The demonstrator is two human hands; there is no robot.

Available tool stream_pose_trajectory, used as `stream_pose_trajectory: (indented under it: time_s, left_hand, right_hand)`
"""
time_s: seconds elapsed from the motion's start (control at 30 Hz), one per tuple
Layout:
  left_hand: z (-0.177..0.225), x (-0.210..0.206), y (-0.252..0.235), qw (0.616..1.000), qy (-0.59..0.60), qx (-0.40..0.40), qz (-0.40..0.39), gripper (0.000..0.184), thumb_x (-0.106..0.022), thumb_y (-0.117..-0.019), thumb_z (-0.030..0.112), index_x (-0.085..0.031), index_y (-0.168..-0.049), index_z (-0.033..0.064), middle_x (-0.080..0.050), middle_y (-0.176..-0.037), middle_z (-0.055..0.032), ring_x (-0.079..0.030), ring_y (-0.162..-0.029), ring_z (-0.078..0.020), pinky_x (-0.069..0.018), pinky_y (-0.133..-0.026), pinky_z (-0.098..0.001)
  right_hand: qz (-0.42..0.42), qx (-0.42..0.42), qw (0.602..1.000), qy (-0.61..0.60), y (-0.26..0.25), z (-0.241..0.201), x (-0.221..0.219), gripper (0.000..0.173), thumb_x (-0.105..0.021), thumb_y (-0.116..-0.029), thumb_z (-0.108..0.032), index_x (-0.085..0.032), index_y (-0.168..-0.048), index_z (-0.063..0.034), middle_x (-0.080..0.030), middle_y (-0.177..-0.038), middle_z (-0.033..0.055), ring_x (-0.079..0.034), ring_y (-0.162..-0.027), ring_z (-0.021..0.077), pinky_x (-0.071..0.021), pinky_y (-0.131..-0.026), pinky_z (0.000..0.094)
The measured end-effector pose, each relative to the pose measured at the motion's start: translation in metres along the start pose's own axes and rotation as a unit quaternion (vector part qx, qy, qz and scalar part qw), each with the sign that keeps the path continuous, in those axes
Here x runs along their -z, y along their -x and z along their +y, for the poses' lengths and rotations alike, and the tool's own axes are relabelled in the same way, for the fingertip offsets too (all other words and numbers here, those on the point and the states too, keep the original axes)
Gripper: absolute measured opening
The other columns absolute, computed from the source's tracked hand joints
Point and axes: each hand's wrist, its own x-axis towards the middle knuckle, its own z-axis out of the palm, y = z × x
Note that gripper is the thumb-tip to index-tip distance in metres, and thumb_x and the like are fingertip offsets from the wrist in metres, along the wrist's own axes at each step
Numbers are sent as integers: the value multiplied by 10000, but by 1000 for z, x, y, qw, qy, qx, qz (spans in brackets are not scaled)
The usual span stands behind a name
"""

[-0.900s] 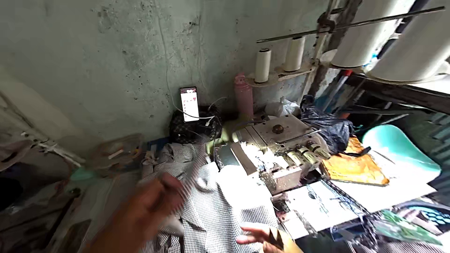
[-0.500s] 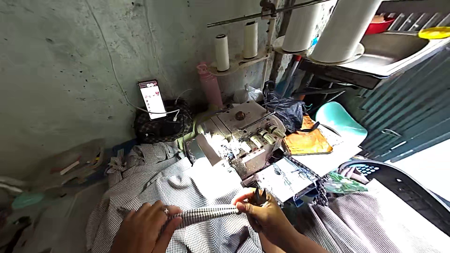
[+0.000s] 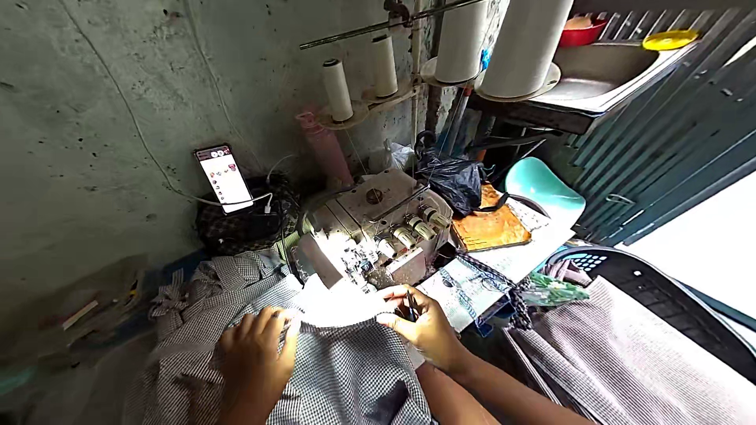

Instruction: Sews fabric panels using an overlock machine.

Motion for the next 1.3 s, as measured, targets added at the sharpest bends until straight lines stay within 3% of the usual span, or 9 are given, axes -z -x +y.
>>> stream_pose_trajectory:
  time_s: [0.07,0.17,0.3,0.63,0.73,0.8,0.93,1.2,1.3]
  left_hand:
    - [19,-23,-2,1000,11,0,9,386,-463,-945,262,-751,-983,7,-726,-1051,-185,-675,-1023,-403,-398,-926,-676]
    - [54,-57,0,987,147,-42,52,389,-411,-999,259,-761,-997,91,-754,-1052,-107,-668,-1119,-280,-331,-1041,-614]
    - [72,-71,-1,968,233,-61,73,373,-415,-1072,297,-721,-979,105,-734,-925,-40,-664,-967,-122,-460,-941,-357]
    - [83,-46,11,969,223,98,36,282,-538,-988,312,-709,-889,110,-665,-800,11,-622,-844,-102,-417,-908,-420]
    - [82,-31,23,959,210,188,29,267,-572,-953,234,-688,-908,-2,-671,-824,-106,-631,-862,-197,-406,-881,-455]
    - [74,-29,30,945,238,224,21,226,-562,-945,177,-658,-939,-27,-662,-868,-109,-616,-903,-173,-380,-901,-473]
    - [69,-32,29,942,248,224,28,204,-561,-925,179,-653,-913,-3,-650,-856,-63,-598,-886,-123,-371,-887,-443]
    - [82,-59,-13,972,184,146,24,248,-591,-938,322,-750,-862,147,-713,-853,11,-680,-880,-157,-471,-838,-509]
    - [84,-57,-21,971,174,161,-8,223,-599,-909,287,-750,-878,126,-721,-866,-11,-686,-906,-205,-455,-848,-562]
  right_hand:
    - [6,26,1000,8,1,2,-7,356,-790,-798,-15,-669,-1133,6,-735,-937,-54,-663,-845,-45,-551,-792,135]
    - [1,55,998,6,0,1,-13,389,-790,-793,5,-651,-1155,18,-743,-972,-37,-681,-890,-26,-560,-827,147]
    - [-8,52,999,3,-1,-7,-7,444,-756,-808,39,-601,-1224,29,-746,-972,-44,-682,-877,-24,-555,-796,140]
    - [24,26,999,-26,10,3,-5,448,-770,-823,-24,-588,-1231,13,-717,-1004,-25,-653,-773,-30,-541,-642,122]
    - [36,-88,995,-28,36,11,1,494,-742,-835,-46,-530,-1276,23,-651,-1109,9,-582,-656,-48,-515,-572,125]
    - [-2,-230,972,-45,52,9,7,496,-718,-854,-7,-510,-1302,45,-637,-1076,31,-599,-605,-1,-542,-535,170]
    - [-101,-332,931,-117,72,-7,21,103,-642,-939,-26,-596,-930,-117,-624,-652,-95,-529,-472,-22,-445,-452,166]
    - [-116,-375,916,-85,74,6,35,82,-591,-995,-59,-547,-962,-119,-634,-650,-79,-541,-464,-15,-430,-434,161]
    - [-115,-352,927,-65,76,0,34,63,-589,-993,-57,-549,-967,-98,-629,-679,-69,-566,-490,3,-455,-453,182]
